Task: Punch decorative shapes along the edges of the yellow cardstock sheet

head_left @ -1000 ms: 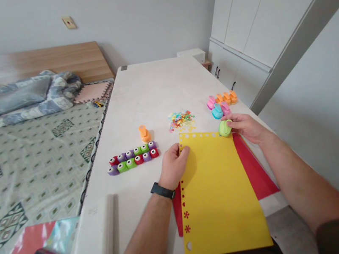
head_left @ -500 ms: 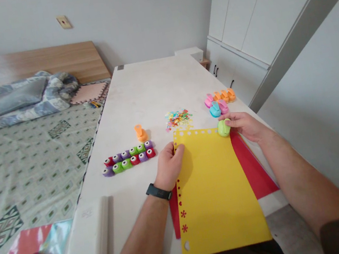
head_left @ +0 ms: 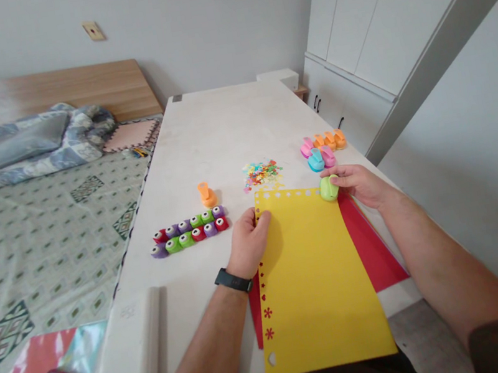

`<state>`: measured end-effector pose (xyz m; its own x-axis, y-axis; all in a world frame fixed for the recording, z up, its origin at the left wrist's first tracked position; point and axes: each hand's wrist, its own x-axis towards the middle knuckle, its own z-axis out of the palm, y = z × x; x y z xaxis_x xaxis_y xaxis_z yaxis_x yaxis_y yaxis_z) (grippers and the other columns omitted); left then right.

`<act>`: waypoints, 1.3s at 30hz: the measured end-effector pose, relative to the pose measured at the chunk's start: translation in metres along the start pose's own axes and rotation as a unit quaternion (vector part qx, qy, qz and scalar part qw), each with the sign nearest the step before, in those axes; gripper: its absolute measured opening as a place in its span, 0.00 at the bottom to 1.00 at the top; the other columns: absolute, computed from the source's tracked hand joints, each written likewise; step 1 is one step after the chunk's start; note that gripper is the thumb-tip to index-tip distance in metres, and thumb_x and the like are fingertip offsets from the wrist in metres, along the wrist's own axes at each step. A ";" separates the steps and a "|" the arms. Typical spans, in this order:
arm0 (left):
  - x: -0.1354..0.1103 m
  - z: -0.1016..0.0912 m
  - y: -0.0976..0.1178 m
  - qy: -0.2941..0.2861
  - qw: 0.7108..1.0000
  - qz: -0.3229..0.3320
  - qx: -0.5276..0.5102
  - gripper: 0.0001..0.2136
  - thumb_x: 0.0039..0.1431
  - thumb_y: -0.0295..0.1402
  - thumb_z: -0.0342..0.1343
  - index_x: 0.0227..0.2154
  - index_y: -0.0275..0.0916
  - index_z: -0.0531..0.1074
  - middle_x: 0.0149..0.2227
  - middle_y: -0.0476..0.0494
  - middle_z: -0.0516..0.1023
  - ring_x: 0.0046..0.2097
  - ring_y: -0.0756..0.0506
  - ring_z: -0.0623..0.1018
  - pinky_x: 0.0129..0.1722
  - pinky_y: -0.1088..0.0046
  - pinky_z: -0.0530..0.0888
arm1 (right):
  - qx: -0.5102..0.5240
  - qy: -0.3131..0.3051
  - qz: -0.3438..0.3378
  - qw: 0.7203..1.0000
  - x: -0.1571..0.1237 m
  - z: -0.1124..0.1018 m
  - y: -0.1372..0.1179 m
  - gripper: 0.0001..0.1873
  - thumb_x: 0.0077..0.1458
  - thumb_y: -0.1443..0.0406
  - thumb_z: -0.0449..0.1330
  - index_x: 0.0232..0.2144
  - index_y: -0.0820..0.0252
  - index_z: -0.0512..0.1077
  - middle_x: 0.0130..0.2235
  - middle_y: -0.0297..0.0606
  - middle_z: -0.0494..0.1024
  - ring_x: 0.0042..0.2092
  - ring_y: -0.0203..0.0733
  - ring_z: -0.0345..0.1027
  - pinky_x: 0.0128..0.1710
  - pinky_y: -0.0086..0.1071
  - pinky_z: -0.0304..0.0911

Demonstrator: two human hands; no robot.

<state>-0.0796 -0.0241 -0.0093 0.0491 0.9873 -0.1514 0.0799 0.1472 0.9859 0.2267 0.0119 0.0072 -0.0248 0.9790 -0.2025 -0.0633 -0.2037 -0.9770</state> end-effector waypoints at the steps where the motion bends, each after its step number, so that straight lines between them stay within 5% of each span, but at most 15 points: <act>1: 0.000 0.000 0.000 -0.002 1.000 0.000 -0.002 0.13 0.54 0.45 0.62 0.30 0.40 0.72 0.21 0.53 0.70 0.22 0.50 0.68 0.22 0.76 0.62 | 0.000 -0.001 0.002 1.000 0.000 0.000 0.000 0.21 0.39 0.57 0.77 0.38 0.57 0.82 0.36 0.38 0.82 0.38 0.46 0.74 0.43 0.40 0.64; 39: -0.001 -0.001 0.006 0.002 1.000 -0.006 0.015 0.13 0.53 0.45 0.62 0.28 0.40 0.70 0.21 0.53 0.69 0.24 0.49 0.69 0.23 0.75 0.63 | -0.004 0.009 0.010 1.000 0.001 0.001 0.002 0.22 0.37 0.57 0.78 0.36 0.57 0.82 0.34 0.39 0.82 0.36 0.47 0.75 0.42 0.41 0.66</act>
<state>-0.0806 -0.0244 -0.0036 0.0439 0.9856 -0.1633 0.1095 0.1578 0.9814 0.2251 0.0129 0.0053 -0.0077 0.9745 -0.2241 -0.0544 -0.2242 -0.9730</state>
